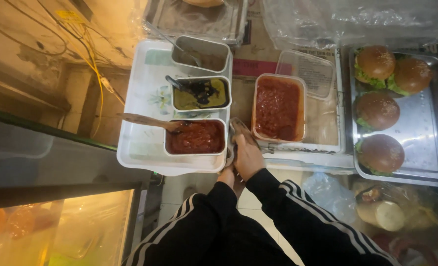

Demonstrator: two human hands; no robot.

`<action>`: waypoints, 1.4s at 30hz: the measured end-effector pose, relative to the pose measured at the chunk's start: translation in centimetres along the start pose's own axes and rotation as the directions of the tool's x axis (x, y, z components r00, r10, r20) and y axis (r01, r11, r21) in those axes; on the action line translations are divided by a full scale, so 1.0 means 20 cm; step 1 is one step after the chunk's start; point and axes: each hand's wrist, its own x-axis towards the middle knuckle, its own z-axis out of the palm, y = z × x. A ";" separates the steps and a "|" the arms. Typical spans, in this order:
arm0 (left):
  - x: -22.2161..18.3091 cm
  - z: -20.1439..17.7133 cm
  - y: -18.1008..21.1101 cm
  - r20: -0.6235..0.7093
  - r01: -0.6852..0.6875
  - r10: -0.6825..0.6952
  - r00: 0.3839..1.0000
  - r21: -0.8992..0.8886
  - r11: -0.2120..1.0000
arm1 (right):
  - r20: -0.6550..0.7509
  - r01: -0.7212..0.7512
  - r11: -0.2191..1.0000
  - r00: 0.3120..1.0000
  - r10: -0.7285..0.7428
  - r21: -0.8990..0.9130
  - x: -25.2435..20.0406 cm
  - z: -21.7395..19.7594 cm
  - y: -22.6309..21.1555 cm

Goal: Preparing and checking various sauces in containers, including opening lids and stirring with spoons and brushes at a bakery workstation.

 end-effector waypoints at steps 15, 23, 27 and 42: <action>0.00 -0.07 -0.03 0.003 0.009 -0.013 1.000 0.578 0.816 | -0.340 0.129 0.984 0.937 -0.079 0.127 -0.42 0.20 0.21; -0.21 -0.04 0.10 0.069 -0.076 0.070 0.995 0.992 0.102 | -0.498 0.129 0.920 0.864 0.079 0.371 -0.56 0.13 0.09; -0.20 0.00 0.16 0.064 -0.080 0.080 0.995 0.973 0.215 | -0.463 0.115 0.914 0.882 0.086 0.388 -0.53 0.07 0.03; -0.31 0.02 0.16 0.000 -0.083 0.141 0.990 0.810 0.581 | -0.051 -0.305 0.569 0.850 0.524 0.764 -0.55 0.18 -0.20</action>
